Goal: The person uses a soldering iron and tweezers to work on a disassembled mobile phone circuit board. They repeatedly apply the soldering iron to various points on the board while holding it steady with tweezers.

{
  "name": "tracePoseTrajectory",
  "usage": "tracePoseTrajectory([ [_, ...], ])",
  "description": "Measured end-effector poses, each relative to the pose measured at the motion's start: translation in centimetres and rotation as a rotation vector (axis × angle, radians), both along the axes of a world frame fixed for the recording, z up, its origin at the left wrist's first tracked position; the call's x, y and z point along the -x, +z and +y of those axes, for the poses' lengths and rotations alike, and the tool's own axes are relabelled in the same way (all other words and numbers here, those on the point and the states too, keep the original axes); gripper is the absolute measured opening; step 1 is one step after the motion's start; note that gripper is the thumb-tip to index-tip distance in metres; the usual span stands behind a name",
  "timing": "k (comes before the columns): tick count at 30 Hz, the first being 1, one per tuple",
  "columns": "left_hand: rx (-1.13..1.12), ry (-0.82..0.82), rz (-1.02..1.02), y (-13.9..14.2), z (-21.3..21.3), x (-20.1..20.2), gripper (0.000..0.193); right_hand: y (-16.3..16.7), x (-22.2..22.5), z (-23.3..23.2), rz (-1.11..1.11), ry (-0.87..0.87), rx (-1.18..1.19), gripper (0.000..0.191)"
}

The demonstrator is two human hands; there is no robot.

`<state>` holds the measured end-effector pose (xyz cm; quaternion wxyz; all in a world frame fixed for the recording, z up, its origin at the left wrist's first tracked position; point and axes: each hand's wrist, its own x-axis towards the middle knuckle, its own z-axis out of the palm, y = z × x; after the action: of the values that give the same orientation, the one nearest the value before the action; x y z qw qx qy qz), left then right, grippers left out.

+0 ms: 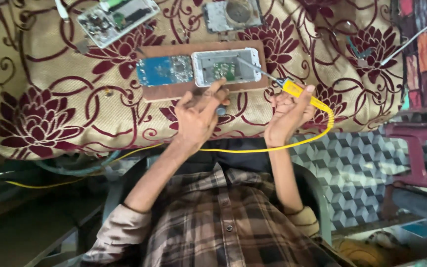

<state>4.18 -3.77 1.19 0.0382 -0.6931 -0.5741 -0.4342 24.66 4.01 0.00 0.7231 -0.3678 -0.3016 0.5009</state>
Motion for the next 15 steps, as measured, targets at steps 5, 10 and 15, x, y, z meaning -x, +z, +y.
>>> tracePoseTrajectory([
  [5,-0.116,-0.048,-0.025,0.5,0.1,0.4,0.039,-0.1,0.6,-1.1,-0.021,-0.04,0.029,0.042],
  [10,-0.11,-0.141,-0.04,0.6,-0.3,1.1,0.049,-0.3,0.3,-0.8,-0.009,0.029,-0.039,0.049],
  [15,-0.076,0.015,-0.438,-1.4,0.3,0.4,0.036,-0.2,-1.1,-0.7,0.011,0.127,-0.004,0.044],
])
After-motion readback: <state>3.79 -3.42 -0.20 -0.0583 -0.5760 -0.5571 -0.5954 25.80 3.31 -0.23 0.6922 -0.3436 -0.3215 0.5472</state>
